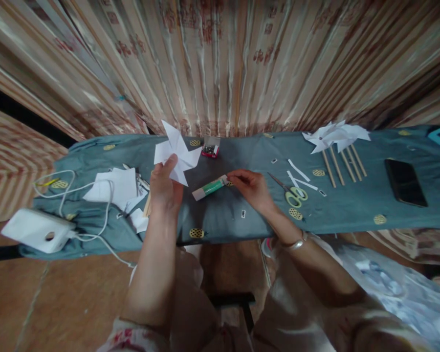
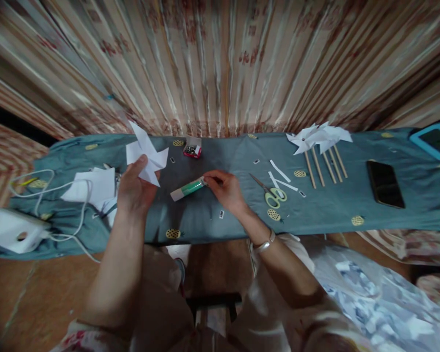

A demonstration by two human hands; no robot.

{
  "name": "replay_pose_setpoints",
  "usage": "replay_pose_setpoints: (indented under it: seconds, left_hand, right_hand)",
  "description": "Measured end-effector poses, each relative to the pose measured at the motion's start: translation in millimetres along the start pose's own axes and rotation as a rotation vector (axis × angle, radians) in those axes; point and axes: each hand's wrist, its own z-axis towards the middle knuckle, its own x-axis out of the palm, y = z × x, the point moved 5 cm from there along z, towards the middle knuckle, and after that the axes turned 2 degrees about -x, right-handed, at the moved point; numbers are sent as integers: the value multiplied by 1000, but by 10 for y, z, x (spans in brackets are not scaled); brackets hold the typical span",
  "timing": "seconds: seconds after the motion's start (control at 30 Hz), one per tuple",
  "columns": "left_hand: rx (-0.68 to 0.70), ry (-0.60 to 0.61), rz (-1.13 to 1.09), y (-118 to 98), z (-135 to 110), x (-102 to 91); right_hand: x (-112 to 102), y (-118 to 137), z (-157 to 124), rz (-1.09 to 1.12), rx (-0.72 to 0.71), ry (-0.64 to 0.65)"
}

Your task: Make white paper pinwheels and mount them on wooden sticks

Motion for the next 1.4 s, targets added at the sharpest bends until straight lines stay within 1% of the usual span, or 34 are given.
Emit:
replay_pose_setpoints:
  seconds: [0.1, 0.17, 0.23, 0.27, 0.3, 0.4, 0.5, 0.6, 0.77, 0.87, 0.97, 1.03, 1.13, 1.2, 1.27, 1.33, 1.4]
  left_hand:
    - [12, -10, -22, 23, 3, -1]
    - [9, 3, -11, 34, 1, 14]
    - [5, 19, 3, 41, -4, 32]
    - [9, 21, 4, 42, -6, 39]
    - [16, 21, 0, 42, -7, 44]
    - [39, 30, -15, 44, -8, 58]
    - [44, 30, 0, 53, -7, 59]
    - [44, 39, 0, 64, -12, 67]
    - [30, 67, 19, 95, -27, 102]
    - [31, 59, 33, 106, -26, 107]
    - [29, 63, 37, 117, -18, 111]
    - [23, 64, 31, 126, -13, 112]
    - [24, 60, 21, 134, -17, 114]
    - [36, 66, 22, 137, -31, 124]
    - [52, 84, 19, 146, -55, 145]
    - [68, 112, 20, 167, -87, 176]
    - [82, 140, 35, 200, -119, 213]
  right_hand:
    - [124, 75, 310, -223, -112, 96]
    - [219, 117, 550, -428, -188, 145]
    - [308, 153, 778, -647, -264, 162]
    - [363, 166, 873, -751, -308, 190]
    - [431, 170, 949, -838, -356, 248]
    - [535, 170, 1105, -900, -418, 273]
    - [607, 145, 1170, -1024, -483, 277]
    - [653, 79, 1231, -1105, -493, 322]
    - [687, -30, 1334, -1067, -549, 337]
    - [710, -104, 1370, -1022, -541, 326]
    - [736, -116, 1372, -983, -527, 299]
    - [711, -76, 1350, -960, -503, 254]
    - [542, 42, 1236, -872, -468, 141]
    - [361, 114, 1076, -772, -453, 107]
    - [166, 125, 853, -690, -395, 144]
    - [-29, 83, 590, -635, -299, 177]
    - [-185, 26, 311, -608, -234, 196]
